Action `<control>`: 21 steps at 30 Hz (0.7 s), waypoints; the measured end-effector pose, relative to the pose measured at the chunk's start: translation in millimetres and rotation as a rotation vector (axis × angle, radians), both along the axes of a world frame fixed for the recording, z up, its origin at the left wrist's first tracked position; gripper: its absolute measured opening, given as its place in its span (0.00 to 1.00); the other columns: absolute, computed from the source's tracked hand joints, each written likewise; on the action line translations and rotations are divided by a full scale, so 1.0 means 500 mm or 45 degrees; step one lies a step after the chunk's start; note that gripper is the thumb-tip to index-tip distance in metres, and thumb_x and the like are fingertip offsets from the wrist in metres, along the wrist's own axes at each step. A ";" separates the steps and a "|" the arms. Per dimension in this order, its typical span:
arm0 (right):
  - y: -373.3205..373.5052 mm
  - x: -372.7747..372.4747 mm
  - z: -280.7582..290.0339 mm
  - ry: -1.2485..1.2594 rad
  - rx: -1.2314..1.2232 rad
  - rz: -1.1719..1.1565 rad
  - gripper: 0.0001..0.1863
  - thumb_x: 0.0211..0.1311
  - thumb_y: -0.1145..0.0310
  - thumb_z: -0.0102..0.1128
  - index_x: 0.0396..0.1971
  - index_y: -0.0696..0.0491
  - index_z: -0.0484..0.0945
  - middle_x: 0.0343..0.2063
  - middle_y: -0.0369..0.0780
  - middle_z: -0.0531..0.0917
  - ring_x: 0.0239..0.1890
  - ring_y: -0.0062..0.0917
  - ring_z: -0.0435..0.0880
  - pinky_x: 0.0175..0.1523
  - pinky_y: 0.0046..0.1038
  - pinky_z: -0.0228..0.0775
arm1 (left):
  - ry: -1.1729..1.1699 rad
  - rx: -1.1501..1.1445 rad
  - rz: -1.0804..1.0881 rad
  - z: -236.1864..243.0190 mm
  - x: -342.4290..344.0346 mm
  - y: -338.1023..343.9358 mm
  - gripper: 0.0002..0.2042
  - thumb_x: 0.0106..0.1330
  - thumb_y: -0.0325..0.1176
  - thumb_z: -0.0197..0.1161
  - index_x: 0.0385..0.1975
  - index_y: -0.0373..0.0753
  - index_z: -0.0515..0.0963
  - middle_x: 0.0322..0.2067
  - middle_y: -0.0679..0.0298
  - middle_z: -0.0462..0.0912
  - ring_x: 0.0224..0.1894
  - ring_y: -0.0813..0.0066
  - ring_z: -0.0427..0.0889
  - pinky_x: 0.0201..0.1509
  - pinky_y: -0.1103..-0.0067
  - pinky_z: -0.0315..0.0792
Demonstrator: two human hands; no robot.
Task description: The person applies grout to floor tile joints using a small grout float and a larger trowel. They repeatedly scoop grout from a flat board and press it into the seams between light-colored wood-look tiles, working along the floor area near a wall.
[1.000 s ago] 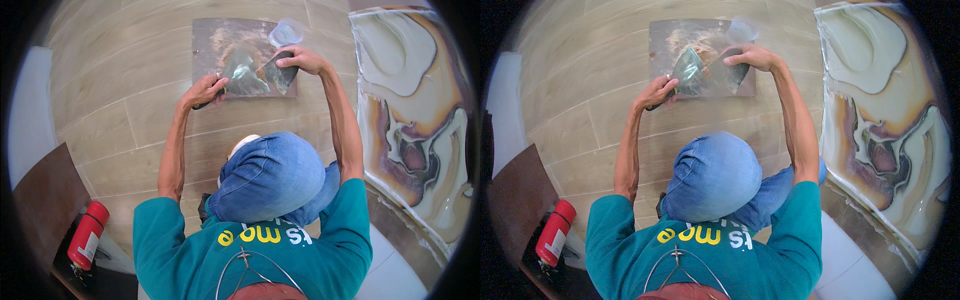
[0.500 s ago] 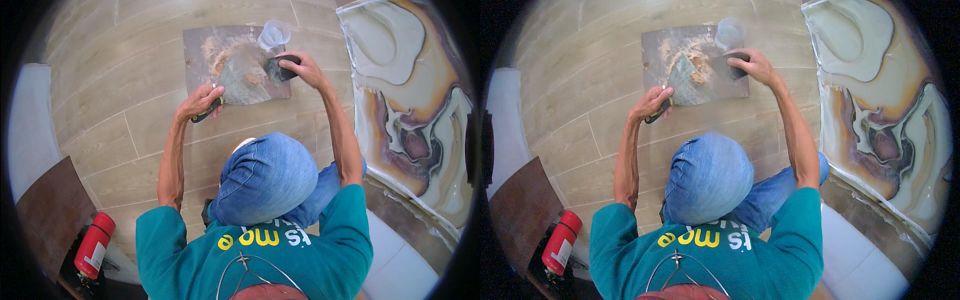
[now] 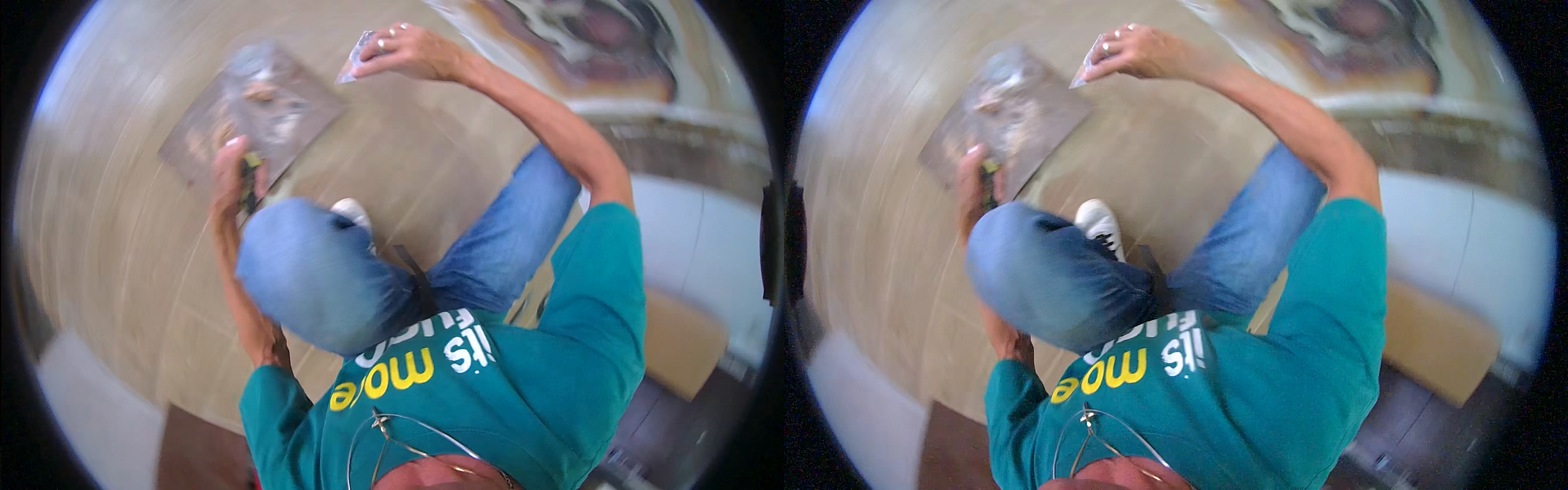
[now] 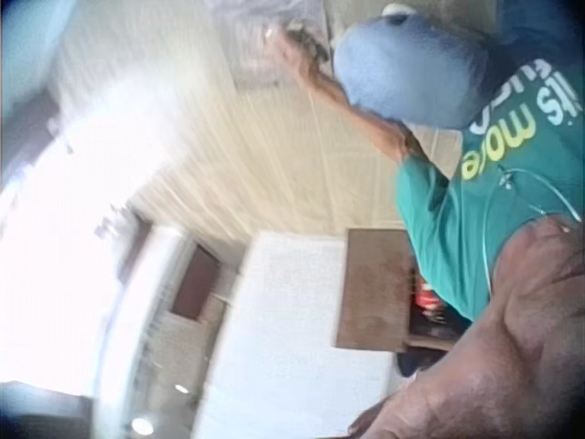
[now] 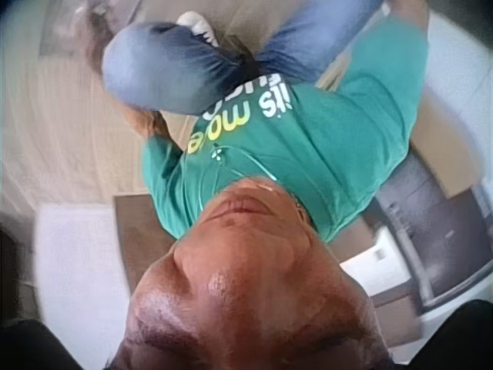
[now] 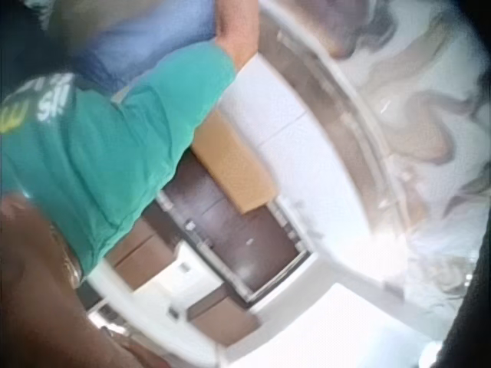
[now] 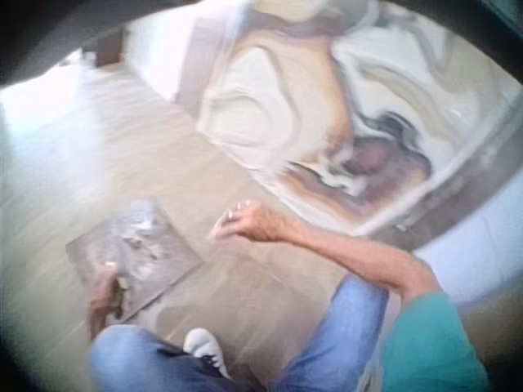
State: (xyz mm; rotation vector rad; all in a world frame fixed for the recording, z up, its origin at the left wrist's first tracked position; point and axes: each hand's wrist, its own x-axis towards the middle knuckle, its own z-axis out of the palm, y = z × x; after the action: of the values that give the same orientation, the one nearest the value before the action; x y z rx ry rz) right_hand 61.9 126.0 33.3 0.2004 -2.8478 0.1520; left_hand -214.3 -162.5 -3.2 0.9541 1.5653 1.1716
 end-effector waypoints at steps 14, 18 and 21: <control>-0.248 0.695 0.141 0.541 -1.066 -1.958 0.16 0.69 0.71 0.64 0.54 0.52 0.82 0.46 0.38 0.86 0.50 0.26 0.84 0.57 0.30 0.77 | -0.108 -0.181 -1.185 -0.071 0.372 0.403 0.24 0.80 0.49 0.48 0.30 0.34 0.77 0.23 0.63 0.81 0.21 0.77 0.79 0.29 0.78 0.73; -0.319 0.626 0.095 -0.013 -0.267 -1.523 0.18 0.63 0.78 0.63 0.51 0.45 0.87 0.45 0.36 0.87 0.50 0.29 0.84 0.56 0.29 0.75 | -0.138 -0.201 -1.488 -0.107 0.466 0.425 0.24 0.80 0.52 0.48 0.27 0.38 0.75 0.20 0.65 0.78 0.19 0.77 0.77 0.26 0.79 0.72; -0.228 0.691 0.065 -0.129 -0.123 -1.352 0.23 0.56 0.81 0.64 0.51 0.43 0.87 0.46 0.33 0.87 0.52 0.30 0.83 0.57 0.31 0.76 | -0.098 -0.161 -1.655 -0.097 0.568 0.520 0.25 0.81 0.51 0.47 0.27 0.37 0.75 0.20 0.65 0.78 0.19 0.77 0.78 0.26 0.79 0.72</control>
State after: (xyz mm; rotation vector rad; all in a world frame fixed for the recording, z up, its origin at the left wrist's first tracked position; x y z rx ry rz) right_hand 407.2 11.8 65.8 -1.3229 -2.6190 0.0666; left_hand 69.8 97.4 -51.6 1.4443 0.6285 0.1649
